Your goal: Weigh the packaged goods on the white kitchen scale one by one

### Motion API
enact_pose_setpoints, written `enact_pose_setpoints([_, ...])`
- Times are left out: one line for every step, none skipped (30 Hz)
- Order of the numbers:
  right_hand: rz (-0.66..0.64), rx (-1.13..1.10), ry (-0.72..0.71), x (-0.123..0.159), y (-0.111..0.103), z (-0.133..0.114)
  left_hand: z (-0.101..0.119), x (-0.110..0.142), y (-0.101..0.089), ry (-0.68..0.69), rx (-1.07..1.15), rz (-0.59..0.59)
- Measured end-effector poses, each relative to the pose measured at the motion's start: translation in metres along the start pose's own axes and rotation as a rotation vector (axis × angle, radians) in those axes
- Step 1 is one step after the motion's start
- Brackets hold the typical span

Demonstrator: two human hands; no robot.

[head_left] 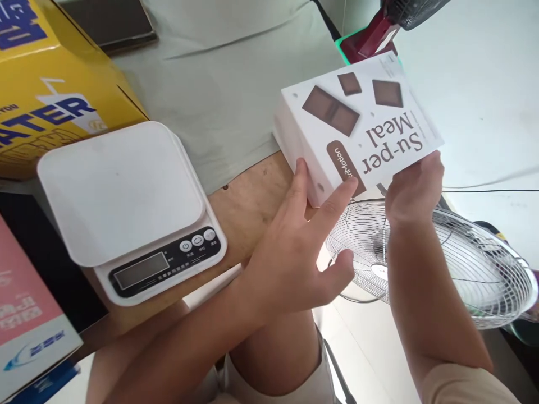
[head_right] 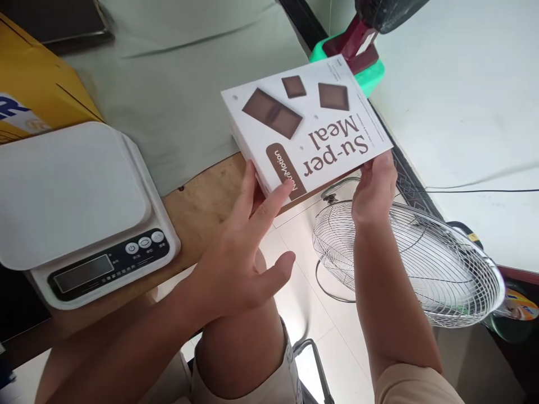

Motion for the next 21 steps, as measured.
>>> enact_pose_setpoints([0.014,-0.055,0.006,0.001,-0.002,0.001,0.000,-0.001,0.000,-0.003,-0.001,-0.005])
enact_pose_setpoints([0.033,-0.101,0.017,0.002,-0.003,0.001,0.000,-0.003,0.000,-0.002,0.000,-0.009])
enact_pose_setpoints([0.061,-0.125,0.035,0.003,-0.005,0.002,0.000,-0.004,0.000,0.001,0.002,-0.016])
enact_pose_setpoints([0.098,-0.118,0.057,0.005,-0.008,0.003,0.000,-0.006,0.000,0.007,0.006,-0.025])
enact_pose_setpoints([0.138,-0.103,0.077,0.008,-0.009,0.004,0.000,-0.007,0.000,0.015,0.008,-0.038])
enact_pose_setpoints([0.175,-0.087,0.090,0.010,-0.011,0.004,0.000,-0.009,0.000,0.024,0.007,-0.053])
enact_pose_setpoints([0.199,-0.075,0.097,0.013,-0.012,0.004,0.000,-0.010,0.000,0.032,0.004,-0.066])
enact_pose_setpoints([0.213,-0.068,0.098,0.015,-0.012,0.004,-0.001,-0.011,0.000,0.039,0.001,-0.076])
enact_pose_setpoints([0.218,-0.066,0.095,0.018,-0.011,0.004,-0.001,-0.012,0.000,0.046,0.000,-0.082])
enact_pose_setpoints([0.213,-0.065,0.088,0.019,-0.010,0.004,-0.002,-0.013,0.000,0.053,0.002,-0.086])
enact_pose_setpoints([0.201,-0.062,0.079,0.020,-0.009,0.005,-0.002,-0.013,0.000,0.058,0.006,-0.088])
enact_pose_setpoints([0.200,-0.051,0.067,0.021,-0.009,0.007,-0.002,-0.014,-0.001,0.062,0.010,-0.087])
enact_pose_setpoints([0.207,-0.038,0.053,0.021,-0.008,0.008,-0.002,-0.014,-0.001,0.065,0.012,-0.087])
enact_pose_setpoints([0.220,-0.027,0.039,0.021,-0.008,0.010,-0.002,-0.014,-0.001,0.064,0.011,-0.085])
enact_pose_setpoints([0.237,-0.022,0.028,0.020,-0.008,0.012,-0.002,-0.014,-0.001,0.062,0.007,-0.084])
enact_pose_setpoints([0.254,-0.022,0.023,0.020,-0.008,0.015,-0.002,-0.014,-0.001,0.058,-0.001,-0.083])
enact_pose_setpoints([0.266,-0.022,0.018,0.019,-0.008,0.017,-0.002,-0.014,-0.001,0.057,-0.011,-0.085])
enact_pose_setpoints([0.268,-0.020,0.012,0.019,-0.008,0.018,-0.002,-0.014,-0.001,0.057,-0.022,-0.086])
enact_pose_setpoints([0.259,-0.016,0.006,0.019,-0.008,0.020,-0.002,-0.015,-0.001,0.060,-0.030,-0.086])
enact_pose_setpoints([0.253,-0.009,-0.004,0.018,-0.009,0.020,-0.003,-0.015,-0.001,0.061,-0.034,-0.084])
enact_pose_setpoints([0.243,-0.002,-0.013,0.018,-0.009,0.021,-0.003,-0.015,-0.001,0.063,-0.034,-0.080])
Point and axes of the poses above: each hand's wrist, its own x-axis away from the middle knuckle, its own y-axis out of the palm, z = x × y, the point moved 3 cm from there along -x, towards the middle knuckle, and after that the axes turned 15 degrees about -y, right-handed, at the moved point
